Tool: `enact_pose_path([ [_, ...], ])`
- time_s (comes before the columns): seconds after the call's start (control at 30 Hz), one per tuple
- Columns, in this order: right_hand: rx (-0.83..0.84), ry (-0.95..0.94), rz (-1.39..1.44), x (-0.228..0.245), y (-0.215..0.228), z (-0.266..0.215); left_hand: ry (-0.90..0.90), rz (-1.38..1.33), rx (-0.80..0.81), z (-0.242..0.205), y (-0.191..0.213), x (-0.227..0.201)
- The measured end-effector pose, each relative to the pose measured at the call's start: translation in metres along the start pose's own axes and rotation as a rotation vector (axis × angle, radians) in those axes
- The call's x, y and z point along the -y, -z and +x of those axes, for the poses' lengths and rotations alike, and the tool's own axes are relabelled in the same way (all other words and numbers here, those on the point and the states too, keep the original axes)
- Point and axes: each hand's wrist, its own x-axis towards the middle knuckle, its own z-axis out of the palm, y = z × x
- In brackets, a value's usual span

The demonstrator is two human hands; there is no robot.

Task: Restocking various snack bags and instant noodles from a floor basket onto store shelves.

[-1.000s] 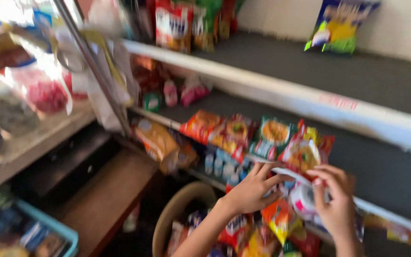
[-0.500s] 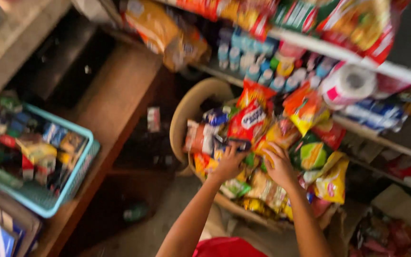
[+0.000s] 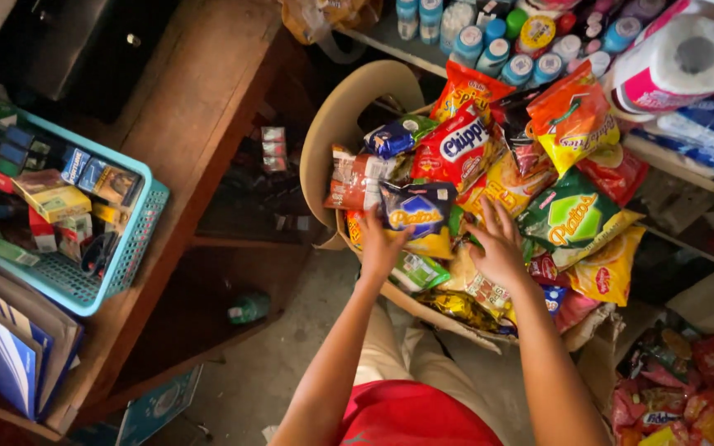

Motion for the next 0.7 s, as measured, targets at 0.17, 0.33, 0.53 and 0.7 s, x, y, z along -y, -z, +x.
enact_pose_path([
  [0.17,-0.036,0.001,0.040,-0.018,-0.020,0.005,0.160,-0.080,0.223,0.002,0.001,-0.028],
  [0.33,0.056,-0.333,0.634,0.038,0.046,-0.005,0.256,-0.224,0.373,0.020,0.014,-0.071],
  [0.53,-0.199,0.103,0.942,0.086,0.121,0.011,-0.124,-0.377,0.458,0.063,0.045,-0.153],
  [0.7,-0.430,0.144,0.822,0.115,0.228,0.030,-0.199,-0.468,0.524,0.107,0.063,-0.262],
])
